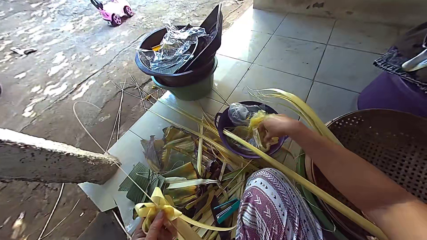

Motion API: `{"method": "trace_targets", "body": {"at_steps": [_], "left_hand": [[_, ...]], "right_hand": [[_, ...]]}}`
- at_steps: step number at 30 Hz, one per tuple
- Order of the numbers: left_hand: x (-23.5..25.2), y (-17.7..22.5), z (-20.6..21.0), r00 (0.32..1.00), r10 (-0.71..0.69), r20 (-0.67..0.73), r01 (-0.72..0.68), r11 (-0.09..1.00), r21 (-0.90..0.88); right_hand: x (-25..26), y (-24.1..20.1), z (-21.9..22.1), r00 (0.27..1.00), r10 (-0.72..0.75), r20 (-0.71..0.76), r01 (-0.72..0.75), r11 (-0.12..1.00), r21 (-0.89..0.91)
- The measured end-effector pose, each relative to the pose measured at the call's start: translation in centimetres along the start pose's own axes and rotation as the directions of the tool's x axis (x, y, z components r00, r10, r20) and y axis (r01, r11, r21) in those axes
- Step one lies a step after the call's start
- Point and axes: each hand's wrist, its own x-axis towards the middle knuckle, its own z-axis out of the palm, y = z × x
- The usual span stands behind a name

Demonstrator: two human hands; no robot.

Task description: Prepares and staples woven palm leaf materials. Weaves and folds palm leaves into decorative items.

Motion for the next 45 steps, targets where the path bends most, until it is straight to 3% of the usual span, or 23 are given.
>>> {"method": "trace_targets", "body": {"at_steps": [2,3,5,7,9,11,12,13,14,16,18,21,26,28,32,34,36,38,41,45], "left_hand": [[0.3,0.1,0.8,1.000,-0.001,-0.008,0.001,1.000,0.006],[0.4,0.1,1.4,1.000,-0.003,-0.011,0.004,1.000,0.006],[0.4,0.2,2.6,1.000,-0.011,-0.009,0.011,1.000,0.007],[0.3,0.1,4.0,0.999,-0.032,0.011,0.032,0.999,0.016],[0.2,-0.1,5.2,0.997,-0.065,0.048,0.063,0.997,0.037],[0.2,-0.3,6.2,0.994,-0.079,0.075,0.075,0.996,0.047],[0.2,-0.4,6.6,0.993,-0.083,0.087,0.079,0.996,0.046],[0.2,-0.5,6.8,0.992,-0.089,0.093,0.086,0.995,0.041],[0.1,-0.6,7.0,0.991,-0.096,0.097,0.093,0.995,0.037],[0.0,-0.8,7.1,0.990,-0.102,0.093,0.100,0.994,0.034],[0.0,-1.2,6.8,0.991,-0.110,0.082,0.107,0.993,0.041],[-0.1,-1.6,6.3,0.990,-0.125,0.061,0.121,0.991,0.052],[-0.2,-2.2,5.6,0.989,-0.144,0.041,0.141,0.988,0.055],[-0.1,-2.5,5.7,0.988,-0.146,0.049,0.144,0.988,0.047],[-0.3,-2.5,6.2,0.987,-0.138,0.078,0.135,0.990,0.041],[-0.2,-2.7,6.4,0.988,-0.123,0.093,0.120,0.992,0.040],[0.0,-2.8,6.7,0.989,-0.117,0.096,0.113,0.993,0.046],[0.2,-2.8,7.1,0.989,-0.121,0.087,0.117,0.992,0.049],[0.4,-3.0,7.5,0.989,-0.120,0.085,0.117,0.992,0.045],[0.4,-3.0,7.7,0.989,-0.119,0.083,0.116,0.993,0.036]], "right_hand": [[0.2,0.9,-0.2,0.979,0.042,-0.200,0.004,0.974,0.225],[0.3,0.7,-0.3,0.970,0.129,-0.208,-0.071,0.962,0.264],[0.8,-0.2,0.4,0.983,0.183,-0.015,-0.172,0.946,0.274],[1.8,-1.5,2.4,0.990,0.033,0.138,-0.072,0.955,0.289],[3.3,-2.3,4.4,0.979,-0.203,0.006,0.188,0.917,0.352],[4.0,-3.2,5.2,0.910,-0.391,-0.140,0.393,0.704,0.592],[3.9,-3.8,5.2,0.900,-0.417,-0.128,0.384,0.617,0.687],[3.8,-4.4,4.9,0.902,-0.422,-0.096,0.357,0.602,0.714],[3.7,-4.8,4.4,0.906,-0.419,-0.058,0.353,0.673,0.651],[4.1,-5.2,3.5,0.924,-0.380,-0.037,0.368,0.862,0.347],[5.0,-4.6,4.1,0.942,-0.317,-0.111,0.333,0.922,0.197],[5.3,-3.6,4.1,0.960,-0.264,-0.089,0.278,0.936,0.215],[4.7,-3.5,4.0,0.908,-0.419,0.016,0.343,0.764,0.546],[4.8,-3.9,3.8,0.935,-0.353,0.028,0.293,0.815,0.501],[4.7,-3.9,4.3,0.983,-0.098,0.155,0.065,0.976,0.208],[3.8,-3.8,4.8,0.977,0.060,0.203,-0.092,0.984,0.151],[3.4,-3.5,4.9,0.966,0.120,0.231,-0.151,0.981,0.124],[3.8,-2.6,5.4,0.982,0.077,0.170,-0.106,0.980,0.168],[5.9,-1.7,6.5,0.996,-0.077,-0.054,0.088,0.966,0.245],[6.7,-3.5,6.8,0.996,-0.091,0.025,0.085,0.980,0.178]]}}
